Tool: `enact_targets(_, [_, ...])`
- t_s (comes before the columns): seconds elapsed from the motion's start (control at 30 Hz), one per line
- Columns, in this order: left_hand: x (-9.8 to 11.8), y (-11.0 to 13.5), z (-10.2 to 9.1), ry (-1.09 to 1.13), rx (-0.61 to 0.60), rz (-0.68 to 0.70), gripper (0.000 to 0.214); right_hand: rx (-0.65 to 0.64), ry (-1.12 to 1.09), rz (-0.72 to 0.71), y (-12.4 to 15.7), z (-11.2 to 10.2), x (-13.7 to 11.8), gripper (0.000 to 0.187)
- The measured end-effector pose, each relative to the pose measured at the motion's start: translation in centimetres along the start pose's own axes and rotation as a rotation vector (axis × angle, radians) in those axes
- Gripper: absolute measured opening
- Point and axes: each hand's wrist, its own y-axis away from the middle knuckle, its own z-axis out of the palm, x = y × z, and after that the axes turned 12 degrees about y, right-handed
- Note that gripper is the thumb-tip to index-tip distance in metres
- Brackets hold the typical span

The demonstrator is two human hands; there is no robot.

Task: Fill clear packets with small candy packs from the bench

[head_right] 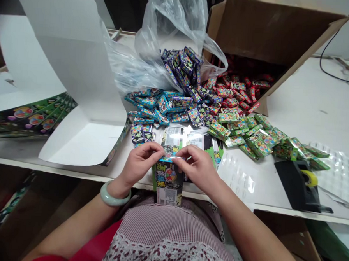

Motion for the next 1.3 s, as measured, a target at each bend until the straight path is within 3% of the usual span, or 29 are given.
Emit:
enact_targets(0.2, [0.6, -0.2, -0.7, 0.042, -0.199, 0.001, 0.014, -0.081, 0.082, -0.048, -0.1, -0.4, -0.1, 0.012])
enact_targets(0.43, [0.6, -0.4, -1.0, -0.075, -0.186, -0.044, 0.015, -0.072, -0.005, -0.052, 0.3, 0.0, 0.7, 0.014])
enact_targets(0.53, [0.7, -0.6, -1.0, -0.091, -0.245, -0.01, 0.016, -0.056, 0.006, -0.072, 0.4, 0.1, 0.9, 0.014])
enact_targets(0.67, [0.7, -0.2, -1.6, -0.051, -0.345, 0.063, 0.017, -0.027, 0.063, -0.182, 0.7, -0.2, 1.2, 0.013])
enact_targets(0.77, [0.1, 0.5, -2.1, -0.092, -0.367, 0.141, 0.007, -0.022, 0.175, -0.322, 1.2, -0.1, 1.7, 0.002])
enact_targets(0.87, [-1.0, 1.4, -1.9, -0.073, -0.309, 0.13, 0.01, 0.006, 0.232, -0.387, 1.7, 0.3, 2.2, 0.01])
enact_targets(1.0, [-2.0, 2.2, -1.3, -0.076, -0.132, 0.099, 0.015, 0.059, 0.222, -0.34, 1.9, 0.8, 2.6, 0.014])
enact_targets(1.2, [-2.3, 2.0, -1.5, -0.186, -0.157, 0.192, 0.015, 0.174, 0.111, -0.285, 2.2, 1.8, 2.0, 0.012])
enact_targets(1.3, [-3.0, 1.2, -1.6, -0.205, -0.127, 0.21, 0.009, 0.149, 0.099, -0.3, 1.9, 1.3, 2.8, 0.016])
